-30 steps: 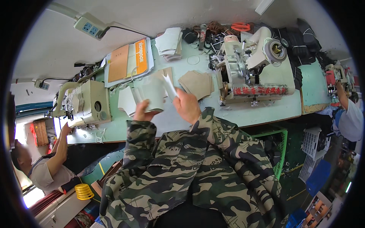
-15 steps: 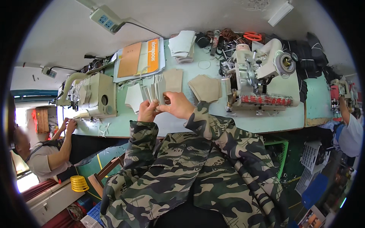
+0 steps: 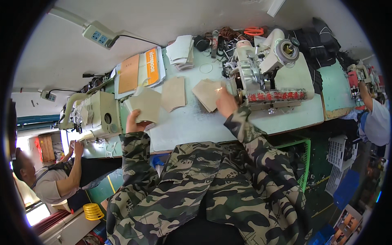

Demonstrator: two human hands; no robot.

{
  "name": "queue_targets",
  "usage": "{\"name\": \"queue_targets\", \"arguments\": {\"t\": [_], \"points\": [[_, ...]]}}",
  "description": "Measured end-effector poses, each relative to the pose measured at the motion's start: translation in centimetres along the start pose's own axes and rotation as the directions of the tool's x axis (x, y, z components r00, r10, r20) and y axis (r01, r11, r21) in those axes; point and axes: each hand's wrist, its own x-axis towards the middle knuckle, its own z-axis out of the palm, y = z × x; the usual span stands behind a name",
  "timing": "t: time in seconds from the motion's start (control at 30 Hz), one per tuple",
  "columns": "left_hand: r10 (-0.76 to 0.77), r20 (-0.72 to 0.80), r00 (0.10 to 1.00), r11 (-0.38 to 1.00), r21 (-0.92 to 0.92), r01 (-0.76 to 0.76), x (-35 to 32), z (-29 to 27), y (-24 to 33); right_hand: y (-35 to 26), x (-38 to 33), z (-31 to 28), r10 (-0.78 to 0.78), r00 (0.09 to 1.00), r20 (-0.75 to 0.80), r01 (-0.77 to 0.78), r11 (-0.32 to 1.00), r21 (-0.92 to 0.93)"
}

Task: Skiving the edges of shoe upper components using an industrial machine.

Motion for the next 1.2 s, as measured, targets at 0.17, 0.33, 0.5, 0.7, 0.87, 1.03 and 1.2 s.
{"name": "queue_targets", "arguments": {"t": [0.17,0.33,0.5,0.7,0.87,1.03,1.2], "points": [[0.001,0.121,0.993,0.842,0.536,-0.066,1.1,3.1,-3.1,-11.0,-3.4,0.5,-0.361,0.932,-0.002,0.348,0.896,0.277],[-0.147,0.26,0.954,0.72,0.69,-0.077,0.2,6.6,-2.6,-13.7,-3.6,0.2,-0.241,0.929,0.281,0.131,0.924,0.36],[-0.162,0.358,0.919,0.747,0.654,-0.123,0.2,5.7,-2.9,-13.6,-3.6,0.1,-0.269,0.942,0.2,0.162,0.888,0.431],[-0.173,0.403,0.899,0.923,0.384,0.005,0.2,5.0,-4.5,-12.2,-3.6,2.0,-0.251,0.942,0.221,0.03,0.721,0.692],[-0.116,0.188,0.975,0.845,0.535,-0.002,0.4,3.8,-4.6,-10.3,-2.7,2.8,-0.183,0.955,0.232,0.079,0.915,0.395],[0.185,-0.157,0.97,0.861,0.501,-0.083,-0.7,-0.9,-1.9,-13.5,0.9,3.5,-0.225,0.972,-0.07,0.236,0.924,0.302],[-0.027,-0.134,0.991,0.651,0.75,0.12,-1.3,0.8,-0.1,-13.8,-0.7,9.3,-0.581,0.814,-0.034,0.58,0.807,0.109]]}}
